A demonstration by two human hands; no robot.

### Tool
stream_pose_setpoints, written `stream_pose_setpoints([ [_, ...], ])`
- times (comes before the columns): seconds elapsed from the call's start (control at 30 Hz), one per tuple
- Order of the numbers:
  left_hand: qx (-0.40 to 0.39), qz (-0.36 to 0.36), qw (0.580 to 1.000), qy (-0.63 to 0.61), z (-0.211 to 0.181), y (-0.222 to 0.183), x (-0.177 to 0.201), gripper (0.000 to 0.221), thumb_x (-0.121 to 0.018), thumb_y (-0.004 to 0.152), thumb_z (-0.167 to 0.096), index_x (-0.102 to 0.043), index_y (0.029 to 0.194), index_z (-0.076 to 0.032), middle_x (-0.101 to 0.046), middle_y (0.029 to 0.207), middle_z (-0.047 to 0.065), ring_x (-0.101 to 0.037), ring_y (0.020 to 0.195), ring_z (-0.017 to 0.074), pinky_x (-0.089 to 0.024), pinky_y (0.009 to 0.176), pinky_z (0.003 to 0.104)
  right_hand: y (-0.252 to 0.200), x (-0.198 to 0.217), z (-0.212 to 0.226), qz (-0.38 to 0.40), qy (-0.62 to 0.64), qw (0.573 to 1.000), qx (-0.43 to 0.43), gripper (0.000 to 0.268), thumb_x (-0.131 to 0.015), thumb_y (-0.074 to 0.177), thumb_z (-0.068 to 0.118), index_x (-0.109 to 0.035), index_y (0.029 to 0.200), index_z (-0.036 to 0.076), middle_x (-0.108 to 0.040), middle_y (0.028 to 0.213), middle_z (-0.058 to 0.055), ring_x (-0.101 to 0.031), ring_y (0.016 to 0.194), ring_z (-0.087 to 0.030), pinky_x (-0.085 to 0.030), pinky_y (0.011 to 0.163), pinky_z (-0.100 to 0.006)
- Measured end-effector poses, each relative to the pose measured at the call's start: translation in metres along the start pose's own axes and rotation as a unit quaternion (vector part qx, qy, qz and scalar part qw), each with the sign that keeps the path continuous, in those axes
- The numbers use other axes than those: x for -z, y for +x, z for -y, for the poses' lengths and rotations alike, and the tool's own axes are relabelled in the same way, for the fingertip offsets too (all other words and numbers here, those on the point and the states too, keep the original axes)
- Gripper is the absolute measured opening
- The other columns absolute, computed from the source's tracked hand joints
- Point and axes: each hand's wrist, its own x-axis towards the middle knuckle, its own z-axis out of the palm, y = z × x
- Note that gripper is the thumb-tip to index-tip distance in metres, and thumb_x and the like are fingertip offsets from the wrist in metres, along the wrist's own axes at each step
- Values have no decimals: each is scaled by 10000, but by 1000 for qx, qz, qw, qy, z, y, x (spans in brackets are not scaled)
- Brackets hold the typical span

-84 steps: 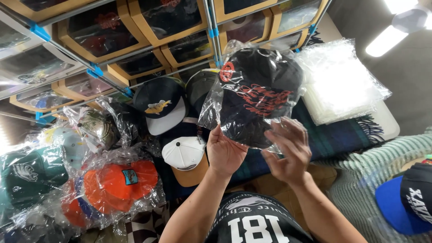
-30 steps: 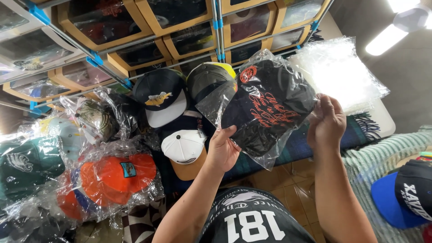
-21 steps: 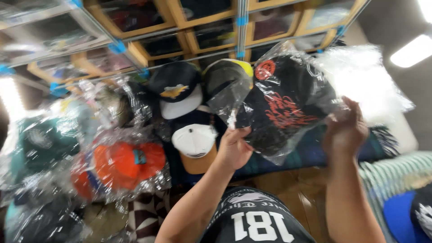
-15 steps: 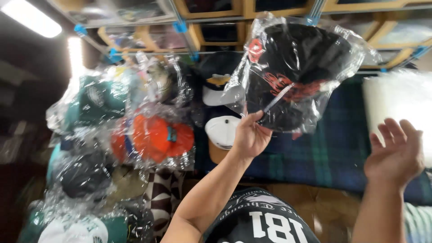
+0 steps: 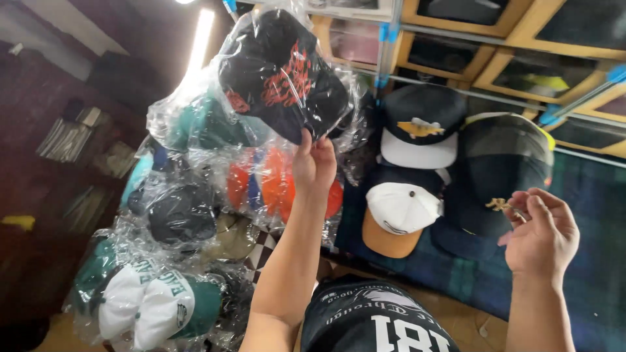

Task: Inspecting baseball caps and placing them into individual plastic bags at a packing station.

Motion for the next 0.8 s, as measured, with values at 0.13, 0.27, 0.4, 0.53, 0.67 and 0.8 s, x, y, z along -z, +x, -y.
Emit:
stream_pose_setpoints([
  [0.13,-16,-9,1000,18,-8,83,22,290,-691,965,-212,-632,1190,-39,-701,1009,58,-656,766,51,-563,655,55,-18,-76,-5,27,-19,999,-14,89,-676,1009,189,-669,1092,158,-715,993,-34,-704,898,-114,-577,812,-230],
  [0.27,38,-3,998,-41,-13,100,7,345,-481,1103,-336,-585,1165,-13,-673,1125,142,-641,1176,236,-418,1143,477,-33,-134,-18,64,-66,996,-16,54,-627,1047,162,-643,1097,154,-702,1012,-29,-688,930,-112,-568,827,-213],
  [0.4,154,1,939,309,-44,42,-32,807,-498,958,-254,-85,1643,-146,-372,1593,235,-427,1436,398,-439,1088,488,-47,-176,-29,88,-108,990,5,40,-614,1070,127,-647,1093,131,-697,1017,-39,-691,927,-122,-577,823,-191],
  [0.53,177,151,832,504,-123,-15,8,961,-759,801,-251,-284,1601,-9,-553,1463,220,-608,1188,209,-546,755,283,-50,-207,-57,94,-107,990,-13,44,-634,1051,145,-647,1089,126,-700,1015,-44,-695,912,-114,-576,811,-182],
  [0.67,-208,71,490,843,-230,-34,47,302,-705,824,-286,-771,1083,-144,-770,1047,42,-681,965,198,-506,894,325,-58,-240,-82,95,-123,988,-26,87,-609,1051,104,-648,1126,84,-689,954,-54,-689,859,-110,-587,792,-176],
  [0.8,-185,-122,119,968,-326,-24,139,1189,-887,645,-634,-336,1579,-147,-442,1383,160,-472,1195,338,-422,963,485,-77,-278,-111,166,-170,971,20,82,-613,1072,59,-654,1137,31,-647,836,-85,-574,676,-104,-486,663,-182],
])
